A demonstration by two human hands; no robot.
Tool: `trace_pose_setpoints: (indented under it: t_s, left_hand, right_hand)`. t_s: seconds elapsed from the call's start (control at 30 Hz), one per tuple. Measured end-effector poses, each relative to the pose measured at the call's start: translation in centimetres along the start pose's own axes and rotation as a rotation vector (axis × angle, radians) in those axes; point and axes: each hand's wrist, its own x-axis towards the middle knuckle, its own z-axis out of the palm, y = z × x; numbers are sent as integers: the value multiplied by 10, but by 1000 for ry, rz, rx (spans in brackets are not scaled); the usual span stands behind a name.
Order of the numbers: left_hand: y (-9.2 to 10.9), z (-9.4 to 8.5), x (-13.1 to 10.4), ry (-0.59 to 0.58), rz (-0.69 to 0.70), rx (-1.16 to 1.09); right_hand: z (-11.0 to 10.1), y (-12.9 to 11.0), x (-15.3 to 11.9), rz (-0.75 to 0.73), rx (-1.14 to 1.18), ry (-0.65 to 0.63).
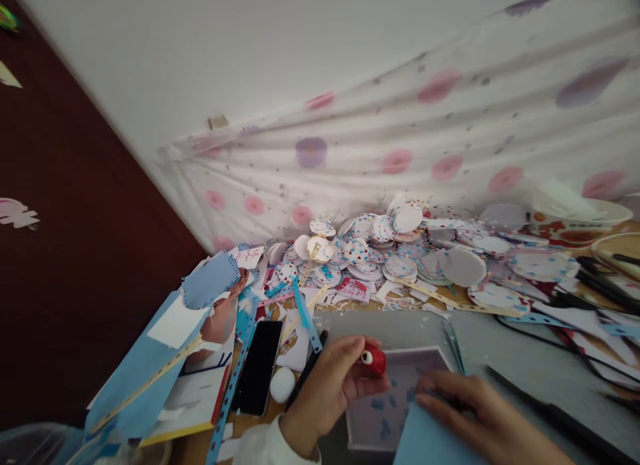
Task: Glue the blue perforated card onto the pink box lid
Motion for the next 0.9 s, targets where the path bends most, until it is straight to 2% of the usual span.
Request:
trace_pose_setpoints:
  t_s: [0.17,0.3,0.5,0.8,0.9]
  left_hand:
    - [28,-5,14,-183,-132,258]
    - [42,-5,18,-241,-149,344]
    - [45,-2,18,-278,-179,331]
    - [51,0,18,-246,-173,418]
    - [51,-1,19,-261,-210,414]
  right_hand:
    - [-16,-4,26,26,46,-78]
    - [-24,-10,42,66,116,-125]
    - [-26,-15,47,53,63,-191]
    - [-28,-20,43,23,8,-142]
    - [-27,-23,44,20,21,-140]
